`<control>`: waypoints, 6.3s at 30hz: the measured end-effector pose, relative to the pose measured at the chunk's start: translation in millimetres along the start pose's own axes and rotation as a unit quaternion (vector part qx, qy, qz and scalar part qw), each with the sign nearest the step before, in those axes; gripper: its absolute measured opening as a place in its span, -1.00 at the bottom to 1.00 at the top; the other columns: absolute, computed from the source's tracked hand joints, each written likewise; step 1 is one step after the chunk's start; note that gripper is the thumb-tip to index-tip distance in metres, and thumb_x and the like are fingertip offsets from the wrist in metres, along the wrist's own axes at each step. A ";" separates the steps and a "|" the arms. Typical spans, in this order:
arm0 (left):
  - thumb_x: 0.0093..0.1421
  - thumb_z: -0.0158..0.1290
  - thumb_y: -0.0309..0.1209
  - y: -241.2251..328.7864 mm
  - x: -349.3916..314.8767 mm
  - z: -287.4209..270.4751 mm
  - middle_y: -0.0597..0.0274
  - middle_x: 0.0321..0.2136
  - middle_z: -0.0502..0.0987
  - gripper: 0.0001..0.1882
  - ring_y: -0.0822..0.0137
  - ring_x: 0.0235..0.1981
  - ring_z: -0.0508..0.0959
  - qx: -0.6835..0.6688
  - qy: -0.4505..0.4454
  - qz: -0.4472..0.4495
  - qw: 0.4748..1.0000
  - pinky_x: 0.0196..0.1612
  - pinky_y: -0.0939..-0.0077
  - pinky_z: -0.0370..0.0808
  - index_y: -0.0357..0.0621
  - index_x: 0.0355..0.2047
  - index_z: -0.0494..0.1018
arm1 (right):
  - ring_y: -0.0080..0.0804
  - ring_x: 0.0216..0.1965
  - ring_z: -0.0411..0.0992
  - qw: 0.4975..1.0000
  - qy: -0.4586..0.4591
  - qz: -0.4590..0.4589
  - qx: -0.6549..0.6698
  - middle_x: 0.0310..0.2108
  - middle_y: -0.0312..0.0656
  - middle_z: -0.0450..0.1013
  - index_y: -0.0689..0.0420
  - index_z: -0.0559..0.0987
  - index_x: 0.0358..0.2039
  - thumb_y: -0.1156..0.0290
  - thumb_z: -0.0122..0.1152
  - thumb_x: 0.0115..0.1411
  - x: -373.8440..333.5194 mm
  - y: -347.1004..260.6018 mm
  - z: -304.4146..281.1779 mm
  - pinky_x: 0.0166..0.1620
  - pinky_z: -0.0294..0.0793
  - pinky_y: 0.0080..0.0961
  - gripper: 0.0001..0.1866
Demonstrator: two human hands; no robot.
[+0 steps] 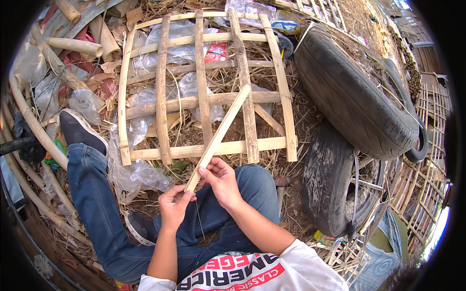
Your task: The person hammers nails into a wooden grid, cuts a thin strip of bamboo with a knife, and weaves the strip into the grid by hand.
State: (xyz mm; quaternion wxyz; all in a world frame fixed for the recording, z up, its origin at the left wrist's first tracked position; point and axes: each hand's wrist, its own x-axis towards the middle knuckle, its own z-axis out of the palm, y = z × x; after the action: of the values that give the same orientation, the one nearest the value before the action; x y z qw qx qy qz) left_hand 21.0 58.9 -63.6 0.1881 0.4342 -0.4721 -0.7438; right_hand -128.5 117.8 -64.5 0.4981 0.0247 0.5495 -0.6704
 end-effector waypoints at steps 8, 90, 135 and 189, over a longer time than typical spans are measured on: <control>-0.15 0.32 -0.65 6.4 7.9 -1.0 0.06 -0.38 0.59 -0.69 0.12 -0.41 0.60 0.402 0.043 0.345 0.847 -0.32 0.39 0.54 -0.28 -0.33 0.57 | -0.58 -0.24 0.47 0.998 0.004 0.022 -0.051 -0.19 -0.20 0.52 0.27 0.44 0.06 0.46 0.20 0.24 1.7 -4.3 2.1 -0.29 0.53 -0.62 -0.62; 0.21 0.07 -0.62 23.1 -57.3 -28.6 -0.11 -0.29 0.57 -0.77 0.16 -0.31 0.64 -0.043 0.200 0.163 0.965 -0.12 0.30 0.65 -0.48 -0.13 0.44 | -0.49 -0.05 0.33 0.975 0.039 -0.218 0.006 -0.11 -0.25 0.37 0.18 0.40 -0.13 0.59 0.32 -0.02 -17.0 -70.9 -128.8 0.06 0.29 -0.45 -0.59; 0.31 0.03 -0.29 132.1 -141.4 -91.0 0.07 -0.25 0.56 -0.66 0.33 -0.21 0.61 -0.185 0.161 0.336 0.909 0.01 0.52 0.60 -0.43 -0.17 0.41 | 0.35 0.37 -0.20 0.796 -0.117 -0.577 0.142 0.34 0.45 -0.23 0.05 0.51 -0.49 0.51 0.22 -0.26 -33.5 -220.6 125.4 0.33 -0.14 -0.02 -0.78; 0.32 0.02 -0.31 88.1 -89.3 -78.9 0.12 -0.27 0.61 -0.73 0.34 -0.24 0.62 -0.185 0.223 0.259 0.921 -0.05 0.48 0.60 -0.32 -0.18 0.48 | -0.22 0.04 0.32 0.910 0.044 -0.174 0.374 0.01 -0.11 0.36 0.15 0.28 0.20 0.48 0.10 -0.07 25.7 -76.6 -72.8 0.20 0.21 -0.20 -0.29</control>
State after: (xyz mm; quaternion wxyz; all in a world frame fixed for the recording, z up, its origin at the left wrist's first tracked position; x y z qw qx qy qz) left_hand 123.8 35.3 40.5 0.5514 0.4086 -0.3680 -0.6274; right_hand -232.1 149.1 -53.6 0.3032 0.1430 0.2755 -0.9009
